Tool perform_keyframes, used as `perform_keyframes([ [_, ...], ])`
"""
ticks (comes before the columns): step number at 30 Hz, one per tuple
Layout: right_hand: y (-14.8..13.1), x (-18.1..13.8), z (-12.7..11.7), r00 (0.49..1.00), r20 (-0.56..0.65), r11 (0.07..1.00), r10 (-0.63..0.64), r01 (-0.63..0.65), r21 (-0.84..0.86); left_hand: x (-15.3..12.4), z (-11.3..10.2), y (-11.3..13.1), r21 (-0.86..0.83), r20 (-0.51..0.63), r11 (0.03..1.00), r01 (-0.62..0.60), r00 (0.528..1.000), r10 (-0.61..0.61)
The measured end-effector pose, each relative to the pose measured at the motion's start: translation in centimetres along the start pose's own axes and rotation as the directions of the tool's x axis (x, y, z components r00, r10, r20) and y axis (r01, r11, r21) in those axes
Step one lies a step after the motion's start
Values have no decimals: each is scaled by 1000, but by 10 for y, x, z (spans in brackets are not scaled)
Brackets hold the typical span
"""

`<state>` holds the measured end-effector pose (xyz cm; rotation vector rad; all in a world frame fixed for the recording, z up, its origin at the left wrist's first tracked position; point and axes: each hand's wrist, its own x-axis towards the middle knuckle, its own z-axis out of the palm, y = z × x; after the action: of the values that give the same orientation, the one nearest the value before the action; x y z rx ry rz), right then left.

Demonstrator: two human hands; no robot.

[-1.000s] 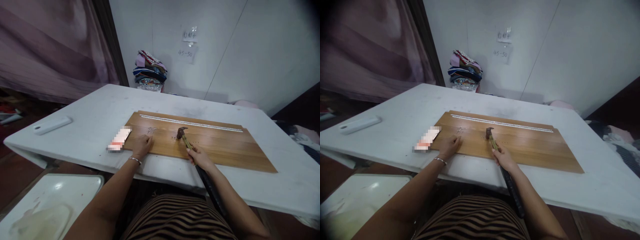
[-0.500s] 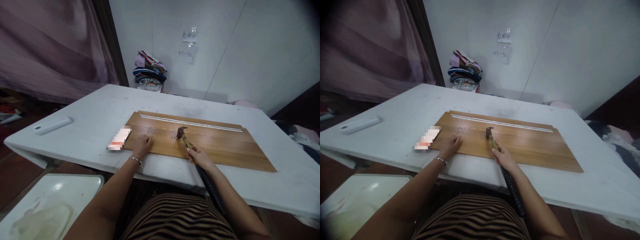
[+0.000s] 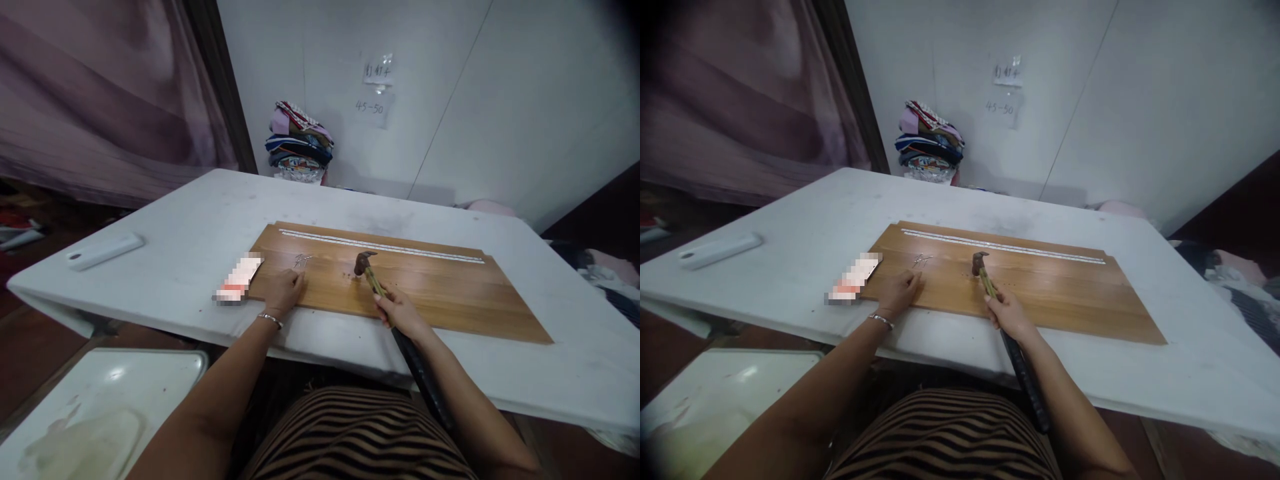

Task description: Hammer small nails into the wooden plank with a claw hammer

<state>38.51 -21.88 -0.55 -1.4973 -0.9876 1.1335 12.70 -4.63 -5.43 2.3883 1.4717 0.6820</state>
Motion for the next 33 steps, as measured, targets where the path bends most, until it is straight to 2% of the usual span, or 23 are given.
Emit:
perform_keyframes([
  [11,5,1,2,1000,21,1000,3,-3,-2,0,-2,2,8,23,1000,3,1000,-3],
  [17,8,1,1,1000,11,1000,0,0,11,0,-1,1,-1,-7,1000,8,1000,-8],
  [27,-5,-2,-1,1000,10,1000,-7,7,-15,-1,0,1,16,-14,1000,8,1000,-8],
  [33,4,0,1,1000,13,1000,-1,1,-15,-1,-1,1,23,-12,1000,-5,1000,5],
])
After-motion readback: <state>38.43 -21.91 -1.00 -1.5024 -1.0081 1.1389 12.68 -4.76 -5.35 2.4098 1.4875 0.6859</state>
